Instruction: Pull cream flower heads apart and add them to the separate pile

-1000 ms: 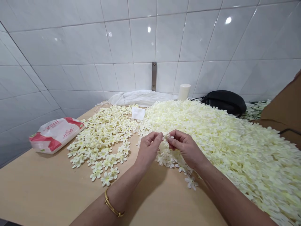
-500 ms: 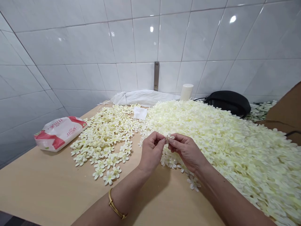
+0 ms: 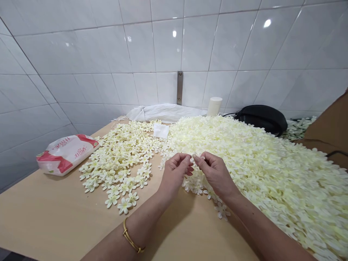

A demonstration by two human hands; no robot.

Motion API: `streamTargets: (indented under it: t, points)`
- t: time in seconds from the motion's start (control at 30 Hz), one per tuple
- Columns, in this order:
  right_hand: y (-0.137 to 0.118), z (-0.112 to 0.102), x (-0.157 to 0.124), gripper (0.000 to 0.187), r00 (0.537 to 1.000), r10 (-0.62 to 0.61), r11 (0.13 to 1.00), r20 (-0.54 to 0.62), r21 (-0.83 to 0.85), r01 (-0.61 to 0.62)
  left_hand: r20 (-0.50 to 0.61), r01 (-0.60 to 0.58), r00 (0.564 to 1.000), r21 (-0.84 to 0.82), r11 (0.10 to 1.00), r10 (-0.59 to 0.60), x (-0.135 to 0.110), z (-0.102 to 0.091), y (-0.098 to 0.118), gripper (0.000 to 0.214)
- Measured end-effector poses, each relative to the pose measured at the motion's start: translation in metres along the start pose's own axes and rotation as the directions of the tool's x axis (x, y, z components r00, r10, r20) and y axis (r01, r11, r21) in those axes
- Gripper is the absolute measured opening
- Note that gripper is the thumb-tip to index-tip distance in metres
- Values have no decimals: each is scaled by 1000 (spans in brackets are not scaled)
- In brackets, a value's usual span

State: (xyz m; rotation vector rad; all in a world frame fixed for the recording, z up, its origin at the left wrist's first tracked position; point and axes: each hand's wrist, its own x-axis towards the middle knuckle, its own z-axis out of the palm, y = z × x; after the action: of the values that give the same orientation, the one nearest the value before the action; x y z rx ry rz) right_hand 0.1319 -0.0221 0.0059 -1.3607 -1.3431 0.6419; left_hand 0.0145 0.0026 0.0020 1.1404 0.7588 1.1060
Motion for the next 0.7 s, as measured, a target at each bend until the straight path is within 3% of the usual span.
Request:
streamTargets:
  t: [0.1,0.23,0.43,0.57,0.7]
  points:
    - [-1,0,0,38,999,-29,997,29,-74,31,38,77,997,-151,986,-72,2,0,-1,25]
    - [1,1,-1,31,985,-168,948,43,-266,173,42,203,979,-338,919,-200,7,-5,-2,23]
    - [3,0,0,28,945,-324,858,50,-404,316,60,286,957,-337,897,-283,12,-11,0,25]
    - [3,-2,0,26,936,-344,843,69,-416,341,84,249,968,-300,921,-235,11,-10,0,21]
    - [2,-3,1,22,967,-239,909,86,-330,254,-63,122,988,-205,971,-138,12,-10,0,22]
